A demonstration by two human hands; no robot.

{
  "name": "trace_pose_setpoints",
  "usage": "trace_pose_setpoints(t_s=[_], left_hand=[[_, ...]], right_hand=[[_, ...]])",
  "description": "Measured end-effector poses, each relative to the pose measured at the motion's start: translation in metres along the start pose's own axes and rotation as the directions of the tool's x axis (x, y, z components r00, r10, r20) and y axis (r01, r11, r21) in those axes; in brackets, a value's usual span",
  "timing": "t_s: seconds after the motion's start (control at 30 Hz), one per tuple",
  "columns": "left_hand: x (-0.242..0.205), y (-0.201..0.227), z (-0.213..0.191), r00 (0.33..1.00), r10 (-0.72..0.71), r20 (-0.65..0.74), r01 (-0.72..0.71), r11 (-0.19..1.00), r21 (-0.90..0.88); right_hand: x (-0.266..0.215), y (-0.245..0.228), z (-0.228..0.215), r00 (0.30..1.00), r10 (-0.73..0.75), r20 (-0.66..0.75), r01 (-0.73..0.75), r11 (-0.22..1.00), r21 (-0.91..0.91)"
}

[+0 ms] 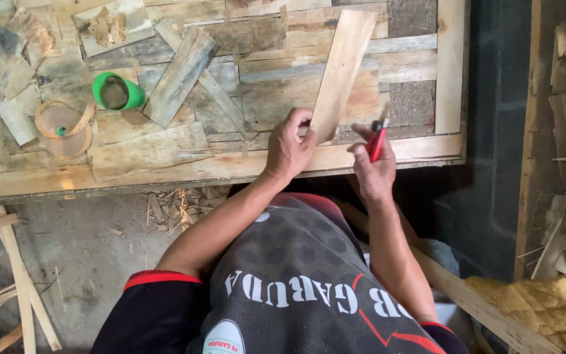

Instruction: Assembling wood pieces by trimming and fitting them onto a larger panel.

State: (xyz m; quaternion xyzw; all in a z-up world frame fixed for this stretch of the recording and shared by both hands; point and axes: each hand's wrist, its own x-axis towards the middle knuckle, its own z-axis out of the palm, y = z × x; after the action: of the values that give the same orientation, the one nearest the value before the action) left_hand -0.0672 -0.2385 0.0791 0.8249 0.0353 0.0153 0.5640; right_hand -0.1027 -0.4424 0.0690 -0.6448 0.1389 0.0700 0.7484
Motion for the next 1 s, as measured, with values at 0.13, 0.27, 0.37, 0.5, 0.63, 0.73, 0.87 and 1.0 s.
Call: trace_pose_setpoints(t_s=[0.13, 0.27, 0.37, 0.5, 0.63, 0.73, 0.87, 1.0], left_hand=[[0.001, -0.015, 0.028, 0.997, 0.067, -0.038, -0.069, 0.996, -0.054], [0.01, -0.031, 0.039, 0.977, -0.207, 0.047, 0.212, 0.943, -0.256], [0.014, -0.029, 0.04, 0.933, -0.324, 0.158, 0.36, 0.803, -0.476], [0.01, -0.047, 0.053, 0.972, -0.216, 0.087, 0.233, 0.907, -0.352], [0.008, -0.046, 0.059, 0.973, -0.203, 0.106, 0.227, 0.914, -0.335], [0.007, -0.059, 0.064, 0.963, -0.261, 0.067, 0.269, 0.92, -0.285], [0.012, -0.08, 0.071, 0.942, -0.052, -0.332, 0.094, 0.989, 0.112], [0.025, -0.105, 0.073, 0.888, -0.445, -0.118, 0.421, 0.889, -0.182]], right_hand=[[0.007, 0.019, -0.002, 0.918, -0.296, 0.262, 0.344, 0.926, -0.159], [0.0, 0.016, 0.009, 0.925, -0.181, 0.333, 0.223, 0.971, -0.091], [-0.001, 0.018, 0.01, 0.947, -0.151, 0.282, 0.224, 0.943, -0.246], [-0.004, 0.038, 0.007, 0.996, -0.002, 0.09, 0.045, 0.879, -0.475], [-0.002, 0.052, 0.008, 0.99, -0.135, -0.036, 0.111, 0.918, -0.38], [0.011, 0.055, 0.006, 0.939, -0.336, -0.079, 0.314, 0.926, -0.21], [0.02, 0.046, 0.009, 0.925, 0.303, -0.229, -0.233, 0.929, 0.288], [0.028, 0.064, 0.005, 0.916, 0.379, -0.133, -0.316, 0.884, 0.345]])
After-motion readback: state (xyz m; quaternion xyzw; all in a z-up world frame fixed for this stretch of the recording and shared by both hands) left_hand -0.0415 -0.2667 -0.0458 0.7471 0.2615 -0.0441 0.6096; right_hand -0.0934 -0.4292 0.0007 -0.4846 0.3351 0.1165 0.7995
